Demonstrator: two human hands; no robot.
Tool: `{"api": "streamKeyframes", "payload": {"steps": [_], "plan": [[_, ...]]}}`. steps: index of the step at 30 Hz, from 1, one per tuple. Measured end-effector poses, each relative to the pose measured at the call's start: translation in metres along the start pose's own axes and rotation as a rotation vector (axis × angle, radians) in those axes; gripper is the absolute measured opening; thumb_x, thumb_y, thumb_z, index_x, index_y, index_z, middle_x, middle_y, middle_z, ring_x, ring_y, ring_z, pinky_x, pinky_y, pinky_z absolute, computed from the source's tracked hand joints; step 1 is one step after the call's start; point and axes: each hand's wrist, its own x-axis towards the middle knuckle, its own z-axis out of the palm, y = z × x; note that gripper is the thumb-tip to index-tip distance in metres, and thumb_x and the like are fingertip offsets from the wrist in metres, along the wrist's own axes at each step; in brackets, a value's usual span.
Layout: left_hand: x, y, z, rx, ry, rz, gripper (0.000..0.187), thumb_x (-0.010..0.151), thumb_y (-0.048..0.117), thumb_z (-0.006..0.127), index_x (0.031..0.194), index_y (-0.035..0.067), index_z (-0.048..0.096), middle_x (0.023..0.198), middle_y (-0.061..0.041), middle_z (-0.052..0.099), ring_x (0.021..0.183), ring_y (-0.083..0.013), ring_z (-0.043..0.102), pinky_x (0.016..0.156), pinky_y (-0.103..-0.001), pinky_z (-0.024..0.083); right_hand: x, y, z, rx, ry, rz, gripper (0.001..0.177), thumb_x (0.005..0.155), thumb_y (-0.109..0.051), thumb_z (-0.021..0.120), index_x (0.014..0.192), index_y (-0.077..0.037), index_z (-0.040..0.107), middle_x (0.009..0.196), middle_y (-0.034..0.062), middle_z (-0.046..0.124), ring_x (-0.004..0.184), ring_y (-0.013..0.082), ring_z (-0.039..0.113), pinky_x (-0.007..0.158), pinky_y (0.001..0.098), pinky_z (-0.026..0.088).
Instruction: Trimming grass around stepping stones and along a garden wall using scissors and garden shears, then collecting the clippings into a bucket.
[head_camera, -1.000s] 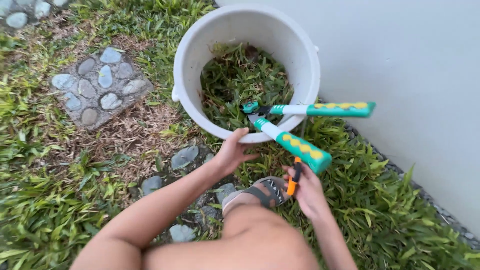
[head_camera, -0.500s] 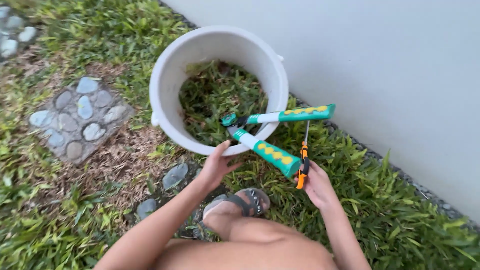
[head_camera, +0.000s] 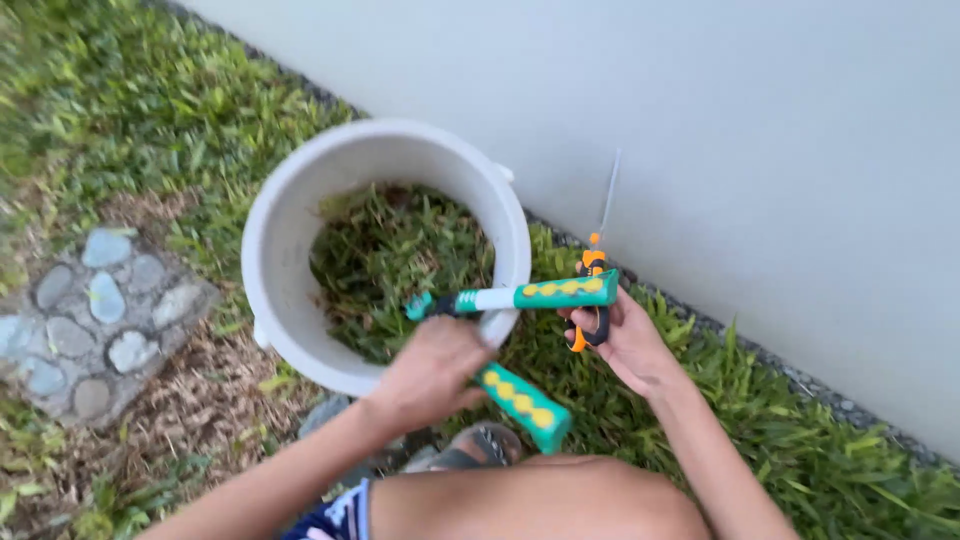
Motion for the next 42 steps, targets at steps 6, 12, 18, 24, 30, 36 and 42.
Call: {"api": "streamKeyframes", "payload": {"steps": [6, 12, 18, 24, 30, 36, 42], "plan": [[0.012, -0.068, -0.029, -0.234, 0.045, -0.168, 0.033, 0.089, 0.024, 0.073, 0.114, 0.006, 0.062, 0.101, -0.014, 0.066, 0.095, -0.0312, 0.066, 0.085, -0.043, 0.054, 0.051, -0.029, 0.025, -0.018, -0.021, 0.087, 0.059, 0.086, -0.013, 0.072, 0.141, -0.012, 0.051, 0.119, 0.0057, 0.065, 0.103, 0.0199, 0.068, 0.08, 0.0406, 0.059], [0.041, -0.074, -0.101, -0.504, 0.632, -0.291, 0.039, 0.109, 0.042, 0.051, 0.12, 0.005, 0.05, 0.1, -0.007, 0.065, 0.092, -0.0163, 0.066, 0.088, -0.033, 0.056, 0.074, -0.066, 0.074, 0.005, -0.148, 0.038, 0.063, 0.085, -0.013, 0.074, 0.143, -0.015, 0.048, 0.124, 0.0091, 0.065, 0.097, 0.0145, 0.066, 0.085, 0.0349, 0.058], [0.093, -0.042, -0.124, -0.626, 0.659, -0.133, 0.034, 0.113, 0.039, 0.05, 0.117, 0.005, 0.047, 0.101, -0.005, 0.061, 0.091, -0.0138, 0.061, 0.088, -0.031, 0.054, 0.067, -0.075, 0.06, -0.068, -0.099, -0.009, 0.073, 0.086, -0.014, 0.073, 0.151, -0.012, 0.043, 0.122, 0.0108, 0.066, 0.088, 0.0137, 0.063, 0.073, 0.0319, 0.056], [0.16, 0.027, -0.067, -0.449, -0.004, 0.086, 0.029, 0.099, 0.028, 0.064, 0.115, 0.004, 0.059, 0.101, -0.017, 0.069, 0.093, -0.0309, 0.07, 0.079, -0.043, 0.056, 0.039, -0.056, 0.002, -0.036, 0.038, -0.03, 0.072, 0.088, -0.016, 0.069, 0.153, -0.012, 0.037, 0.119, 0.0111, 0.065, 0.088, 0.0174, 0.065, 0.07, 0.0333, 0.056], [0.168, 0.064, -0.013, -0.275, -0.182, 0.534, 0.037, 0.106, 0.043, 0.057, 0.114, 0.008, 0.049, 0.09, -0.014, 0.062, 0.091, -0.0326, 0.067, 0.078, -0.045, 0.054, 0.034, -0.007, -0.089, 0.207, 0.07, 0.004, 0.05, 0.099, -0.029, 0.063, 0.141, -0.006, 0.048, 0.119, 0.0139, 0.064, 0.096, 0.0221, 0.067, 0.085, 0.039, 0.058], [0.191, 0.033, -0.016, -0.371, -0.139, 0.368, 0.032, 0.104, 0.037, 0.059, 0.112, 0.009, 0.047, 0.097, -0.013, 0.063, 0.092, -0.0359, 0.066, 0.075, -0.046, 0.054, 0.015, -0.009, -0.037, 0.191, 0.127, 0.017, 0.035, 0.101, -0.024, 0.063, 0.13, -0.005, 0.057, 0.114, 0.0116, 0.065, 0.097, 0.0234, 0.067, 0.085, 0.0431, 0.059], [0.22, -0.025, -0.012, -0.064, -0.219, 0.532, 0.035, 0.1, 0.036, 0.06, 0.113, 0.008, 0.044, 0.088, -0.012, 0.061, 0.087, -0.0362, 0.067, 0.069, -0.048, 0.055, 0.024, -0.03, -0.023, 0.091, 0.177, -0.026, 0.052, 0.081, -0.002, 0.074, 0.129, -0.012, 0.057, 0.111, 0.0049, 0.064, 0.104, 0.0216, 0.068, 0.086, 0.0431, 0.059]]}}
